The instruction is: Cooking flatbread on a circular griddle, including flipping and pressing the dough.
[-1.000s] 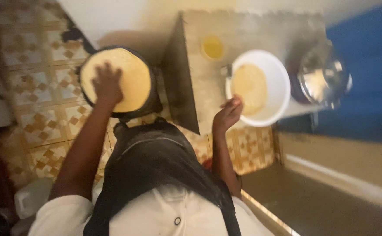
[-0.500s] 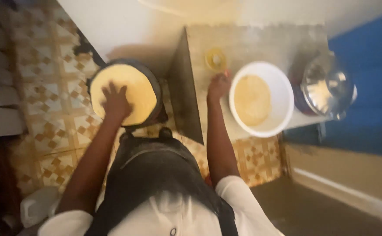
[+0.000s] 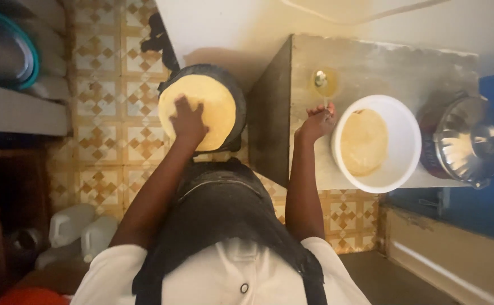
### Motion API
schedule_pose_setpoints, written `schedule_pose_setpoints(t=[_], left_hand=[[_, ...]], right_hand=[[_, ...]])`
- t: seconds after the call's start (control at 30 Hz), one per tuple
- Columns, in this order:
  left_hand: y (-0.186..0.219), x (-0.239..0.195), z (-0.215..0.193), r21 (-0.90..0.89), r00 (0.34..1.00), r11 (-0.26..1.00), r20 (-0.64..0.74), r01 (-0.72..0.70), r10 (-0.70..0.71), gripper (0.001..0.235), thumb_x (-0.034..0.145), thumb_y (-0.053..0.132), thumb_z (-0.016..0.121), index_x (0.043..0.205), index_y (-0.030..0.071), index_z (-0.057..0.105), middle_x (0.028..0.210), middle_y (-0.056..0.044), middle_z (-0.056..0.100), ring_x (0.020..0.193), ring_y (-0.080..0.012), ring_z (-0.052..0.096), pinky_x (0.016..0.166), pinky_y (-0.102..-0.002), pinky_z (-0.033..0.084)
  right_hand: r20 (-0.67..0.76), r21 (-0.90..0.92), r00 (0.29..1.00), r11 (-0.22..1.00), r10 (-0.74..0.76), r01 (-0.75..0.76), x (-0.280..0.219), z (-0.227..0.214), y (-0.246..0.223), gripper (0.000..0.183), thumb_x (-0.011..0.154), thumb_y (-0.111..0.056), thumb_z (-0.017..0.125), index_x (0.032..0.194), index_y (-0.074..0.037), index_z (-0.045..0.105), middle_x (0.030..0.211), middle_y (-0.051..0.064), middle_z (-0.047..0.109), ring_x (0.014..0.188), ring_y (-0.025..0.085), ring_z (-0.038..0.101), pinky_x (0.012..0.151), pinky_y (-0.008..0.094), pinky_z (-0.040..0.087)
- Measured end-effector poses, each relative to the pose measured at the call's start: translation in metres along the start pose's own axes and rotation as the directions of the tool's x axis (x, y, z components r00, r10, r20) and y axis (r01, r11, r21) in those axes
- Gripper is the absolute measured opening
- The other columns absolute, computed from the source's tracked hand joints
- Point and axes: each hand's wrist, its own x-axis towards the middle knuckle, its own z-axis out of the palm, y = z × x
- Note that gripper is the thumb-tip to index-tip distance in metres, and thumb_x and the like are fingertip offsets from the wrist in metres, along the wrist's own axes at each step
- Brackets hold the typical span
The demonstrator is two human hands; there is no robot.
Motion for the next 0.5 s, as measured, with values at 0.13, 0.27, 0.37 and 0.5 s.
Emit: schedule_pose_setpoints(t=[0.13,0.27,0.37,0.5], left_hand=[[-0.009,0.014,0.007,-0.003,0.995,0.995,0.003,-0.104,0.104,0.069,0.077,0.029,0.068,0.138,0.030,0.036,0.150,-0.016,0.007,0.138,-0.0323,0.004,0.100,-0.056,0.024],[-0.014,0.014,0.011,-0.003,0.986,0.986,0.004,-0.169,0.169,0.052,0.083,0.013,0.057,0.130,0.033,0.046,0.152,-0.008,0.006,0.139,-0.0284,0.004,0.102,-0.051,0.025],[-0.016,0.011,0.008,-0.045,0.981,0.982,-0.057,-0.186,0.183,0.049,0.084,0.008,0.054,0.126,0.031,0.051,0.152,-0.007,0.010,0.138,-0.0294,0.008,0.102,-0.052,0.027],[-0.023,-0.002,0.006,-0.115,0.970,0.967,-0.119,-0.226,0.213,0.050,0.077,0.006,0.056,0.123,0.024,0.055,0.149,-0.010,0.018,0.137,-0.0311,0.017,0.102,-0.045,0.033]], right_hand=[[0.060,-0.016,0.998,1.000,0.005,-0.004,-0.041,0.021,0.000,0.016,0.089,-0.012,0.045,0.099,-0.004,0.053,0.066,0.005,0.055,0.050,0.012,0.055,0.047,0.027,0.054],[0.241,-0.009,0.947,0.976,0.213,-0.217,-0.109,0.059,-0.032,0.017,0.090,-0.008,0.043,0.105,-0.003,0.048,0.071,0.005,0.054,0.052,0.011,0.054,0.049,0.026,0.056],[0.349,-0.051,0.891,0.956,0.289,-0.289,-0.143,0.091,-0.043,0.020,0.087,-0.007,0.042,0.105,0.001,0.048,0.068,0.007,0.054,0.050,0.010,0.052,0.046,0.024,0.055],[0.507,-0.181,0.835,0.973,0.215,-0.141,-0.171,0.123,-0.054,0.028,0.087,-0.016,0.041,0.103,0.004,0.052,0.065,0.009,0.055,0.049,0.010,0.050,0.043,0.021,0.050]])
